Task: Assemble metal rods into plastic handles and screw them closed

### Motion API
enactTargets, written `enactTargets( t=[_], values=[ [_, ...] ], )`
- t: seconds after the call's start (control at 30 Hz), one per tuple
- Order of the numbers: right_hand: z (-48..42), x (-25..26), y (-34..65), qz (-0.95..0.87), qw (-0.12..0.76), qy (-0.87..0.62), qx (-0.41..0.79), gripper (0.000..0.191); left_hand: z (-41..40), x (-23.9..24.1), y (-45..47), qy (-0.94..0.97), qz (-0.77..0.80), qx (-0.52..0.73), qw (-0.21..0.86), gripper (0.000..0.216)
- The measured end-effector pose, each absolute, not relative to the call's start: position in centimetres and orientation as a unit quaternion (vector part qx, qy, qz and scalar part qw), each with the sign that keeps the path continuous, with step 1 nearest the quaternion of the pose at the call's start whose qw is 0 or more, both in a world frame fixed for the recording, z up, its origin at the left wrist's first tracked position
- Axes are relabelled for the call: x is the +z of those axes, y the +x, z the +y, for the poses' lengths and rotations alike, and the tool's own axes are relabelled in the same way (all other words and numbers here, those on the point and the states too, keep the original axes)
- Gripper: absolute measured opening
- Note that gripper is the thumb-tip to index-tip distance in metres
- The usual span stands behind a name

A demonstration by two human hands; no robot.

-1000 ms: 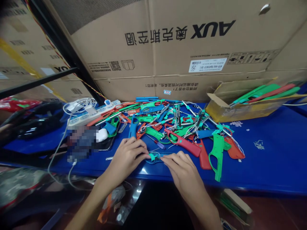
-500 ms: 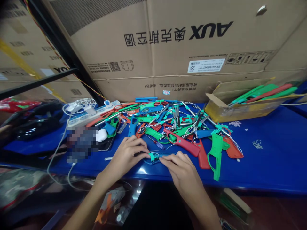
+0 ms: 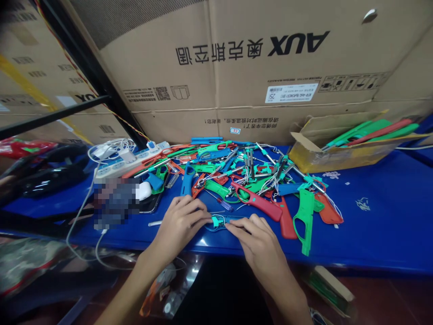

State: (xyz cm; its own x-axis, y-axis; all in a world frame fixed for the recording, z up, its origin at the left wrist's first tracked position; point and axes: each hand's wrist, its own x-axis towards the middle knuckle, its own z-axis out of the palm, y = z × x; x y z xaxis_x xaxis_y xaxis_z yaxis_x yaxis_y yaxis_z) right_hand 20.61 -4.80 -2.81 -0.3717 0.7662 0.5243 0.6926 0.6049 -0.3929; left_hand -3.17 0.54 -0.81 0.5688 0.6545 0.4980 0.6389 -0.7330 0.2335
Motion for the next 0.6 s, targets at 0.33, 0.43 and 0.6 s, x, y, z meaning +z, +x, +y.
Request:
enactTargets(
  t=[0.33, 0.43, 0.6],
  values=[
    [-4.8, -3.3, 20.5, -0.813, 0.334, -0.472, 0.069, 0.028, -0.6, -1.6, -2.9, 0.873, 0.377, 0.31, -0.015, 0.018],
    [-4.7, -3.3, 20.6, -0.815, 0.332, -0.468, 0.079, 0.028, -0.7, -1.6, -2.8, 0.871, 0.384, 0.306, -0.008, 0.018],
    [-4.7, -3.0, 20.6, -0.814, 0.344, -0.46, 0.08, 0.027, -0.5, -0.8, -2.7, 0.87, 0.396, 0.294, 0.014, 0.019]
  ],
)
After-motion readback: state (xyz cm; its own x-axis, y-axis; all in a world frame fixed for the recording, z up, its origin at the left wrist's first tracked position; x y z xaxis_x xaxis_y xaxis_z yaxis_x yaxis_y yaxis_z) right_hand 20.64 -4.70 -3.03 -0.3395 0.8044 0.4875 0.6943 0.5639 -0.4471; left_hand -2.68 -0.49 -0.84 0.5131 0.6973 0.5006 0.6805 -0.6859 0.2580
